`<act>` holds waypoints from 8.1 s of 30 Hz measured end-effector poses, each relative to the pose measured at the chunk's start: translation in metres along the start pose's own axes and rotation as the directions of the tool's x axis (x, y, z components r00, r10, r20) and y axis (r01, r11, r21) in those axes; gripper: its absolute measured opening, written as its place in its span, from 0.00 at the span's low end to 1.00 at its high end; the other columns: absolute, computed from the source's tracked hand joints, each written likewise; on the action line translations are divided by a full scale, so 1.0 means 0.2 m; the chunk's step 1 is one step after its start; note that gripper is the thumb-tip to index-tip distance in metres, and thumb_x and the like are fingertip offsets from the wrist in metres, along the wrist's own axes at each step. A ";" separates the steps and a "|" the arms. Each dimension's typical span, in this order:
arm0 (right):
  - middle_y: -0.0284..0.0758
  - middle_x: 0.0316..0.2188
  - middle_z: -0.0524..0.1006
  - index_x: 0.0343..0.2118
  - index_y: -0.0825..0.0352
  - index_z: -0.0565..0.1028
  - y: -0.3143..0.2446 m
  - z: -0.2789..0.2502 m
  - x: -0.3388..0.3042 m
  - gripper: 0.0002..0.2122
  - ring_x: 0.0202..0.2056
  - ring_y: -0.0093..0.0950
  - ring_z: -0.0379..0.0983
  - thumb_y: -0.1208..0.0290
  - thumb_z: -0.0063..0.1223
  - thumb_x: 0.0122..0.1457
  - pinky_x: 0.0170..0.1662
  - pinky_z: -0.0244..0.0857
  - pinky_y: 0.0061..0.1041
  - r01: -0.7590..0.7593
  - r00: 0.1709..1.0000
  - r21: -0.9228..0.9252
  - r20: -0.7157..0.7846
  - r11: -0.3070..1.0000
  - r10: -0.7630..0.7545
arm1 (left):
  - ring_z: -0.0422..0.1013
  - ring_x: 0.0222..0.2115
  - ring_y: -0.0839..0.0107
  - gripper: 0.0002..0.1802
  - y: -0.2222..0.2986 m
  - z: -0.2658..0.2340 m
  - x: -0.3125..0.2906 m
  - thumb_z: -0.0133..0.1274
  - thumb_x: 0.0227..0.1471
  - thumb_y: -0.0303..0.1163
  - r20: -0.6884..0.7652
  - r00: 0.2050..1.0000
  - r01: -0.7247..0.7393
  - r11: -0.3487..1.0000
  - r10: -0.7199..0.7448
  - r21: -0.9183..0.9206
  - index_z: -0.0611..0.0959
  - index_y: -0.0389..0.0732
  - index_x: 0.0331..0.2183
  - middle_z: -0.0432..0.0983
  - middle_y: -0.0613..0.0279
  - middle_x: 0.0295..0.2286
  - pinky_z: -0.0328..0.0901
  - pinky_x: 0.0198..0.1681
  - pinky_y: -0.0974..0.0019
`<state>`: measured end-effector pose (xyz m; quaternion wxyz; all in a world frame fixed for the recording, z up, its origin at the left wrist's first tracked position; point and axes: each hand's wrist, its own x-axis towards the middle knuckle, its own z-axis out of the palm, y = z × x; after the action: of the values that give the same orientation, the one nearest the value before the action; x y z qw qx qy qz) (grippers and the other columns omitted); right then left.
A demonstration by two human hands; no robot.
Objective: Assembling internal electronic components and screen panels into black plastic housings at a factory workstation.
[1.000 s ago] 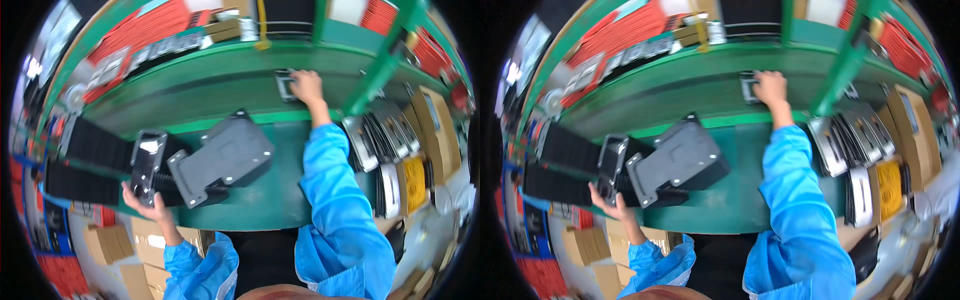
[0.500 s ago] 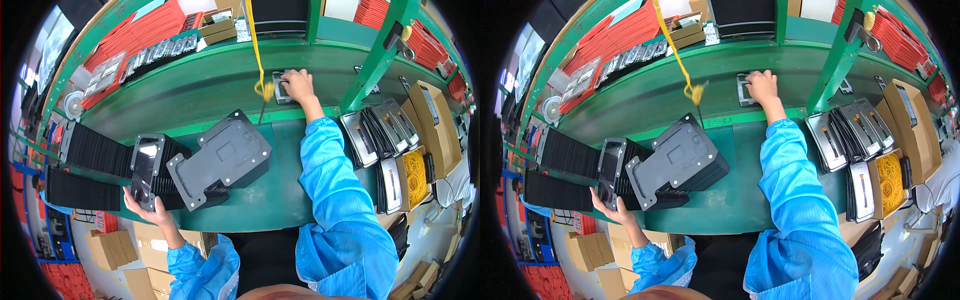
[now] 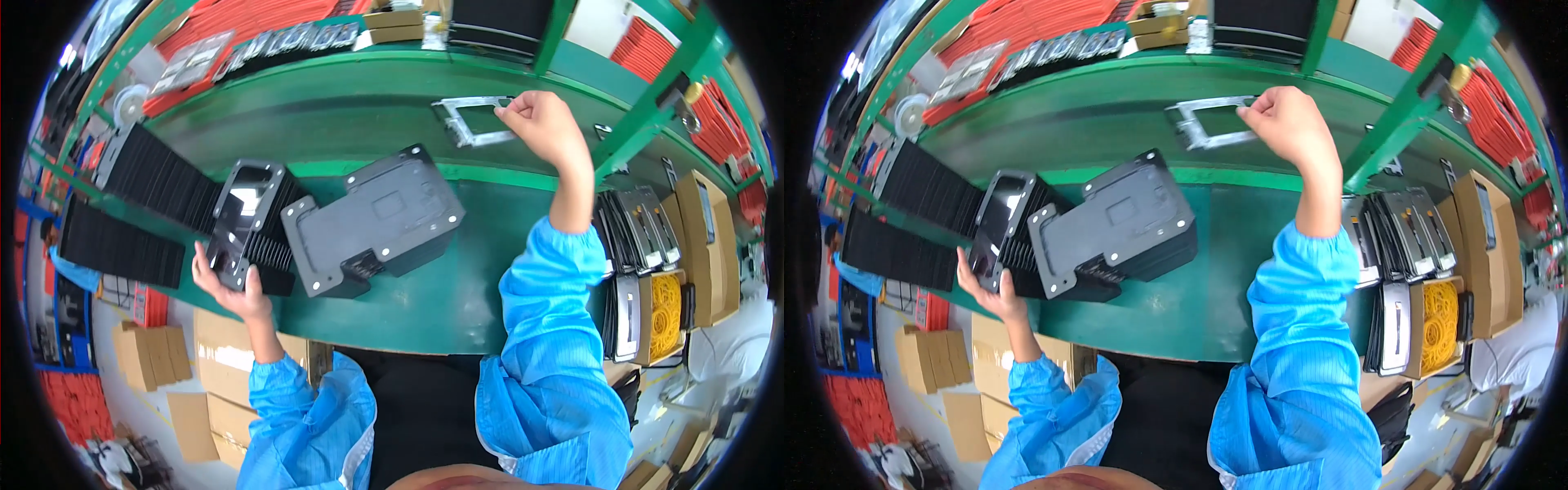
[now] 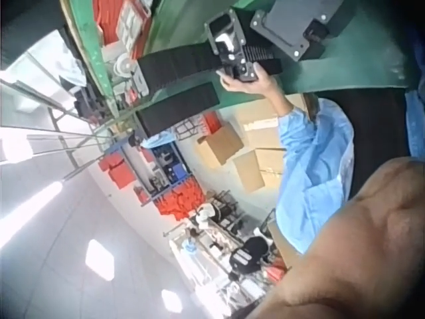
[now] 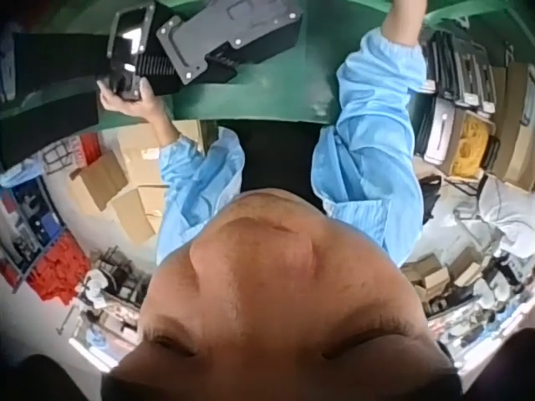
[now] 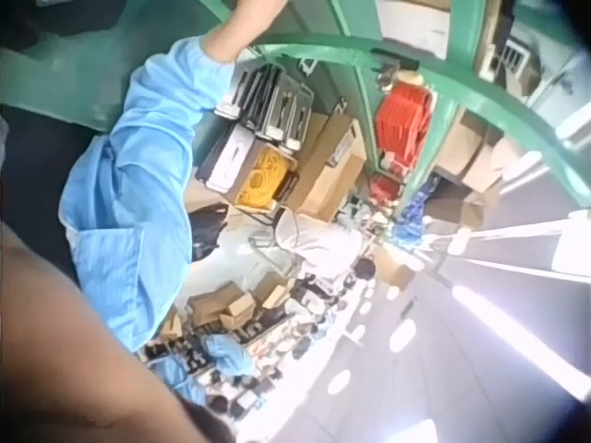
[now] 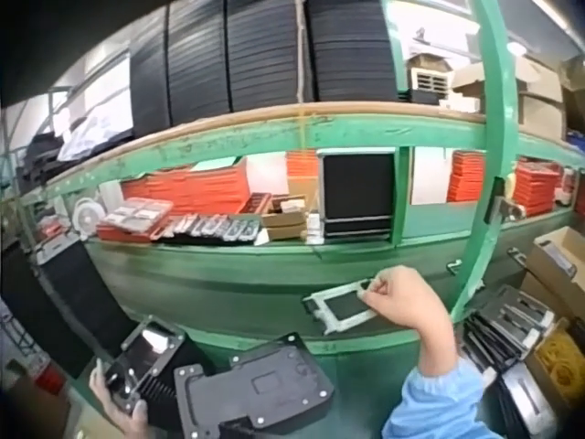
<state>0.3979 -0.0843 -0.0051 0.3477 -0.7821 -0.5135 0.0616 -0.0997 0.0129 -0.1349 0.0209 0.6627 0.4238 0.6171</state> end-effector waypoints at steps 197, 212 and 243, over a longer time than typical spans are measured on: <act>0.41 0.16 0.71 0.29 0.72 0.83 -0.36 0.14 -0.19 0.30 0.20 0.34 0.68 0.41 0.54 0.65 0.25 0.61 0.36 0.188 0.741 0.044 0.650 0.981 -0.171 | 0.70 0.59 0.51 0.33 0.77 0.07 0.31 0.64 0.48 0.28 0.810 0.586 0.071 0.997 -0.031 -0.013 0.80 0.35 0.58 0.68 0.43 0.61 0.63 0.64 0.56; 0.37 0.35 0.84 0.54 0.70 0.79 -0.32 0.02 -0.18 0.25 0.31 0.25 0.79 0.50 0.52 0.70 0.36 0.72 0.25 0.146 0.956 0.312 -0.289 0.939 -0.053 | 0.68 0.56 0.53 0.27 0.53 0.32 0.00 0.51 0.49 0.45 0.552 0.829 0.482 0.622 -0.095 -0.617 0.83 0.34 0.43 0.64 0.38 0.60 0.59 0.62 0.54; 0.46 0.35 0.74 0.40 0.70 0.73 -0.76 0.25 -0.55 0.10 0.39 0.50 0.74 0.67 0.49 0.70 0.43 0.69 0.41 0.366 0.179 0.750 0.524 0.551 -0.832 | 0.62 0.61 0.46 0.48 0.50 0.22 0.17 0.68 0.31 0.63 0.653 0.725 0.158 0.869 0.220 -0.468 0.83 0.37 0.49 0.66 0.40 0.55 0.58 0.61 0.49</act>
<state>0.2091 -0.1187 0.0203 0.2119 -0.2480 -0.8523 0.4088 -0.0138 -0.0105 -0.0626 0.3339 0.8223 0.2020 0.4142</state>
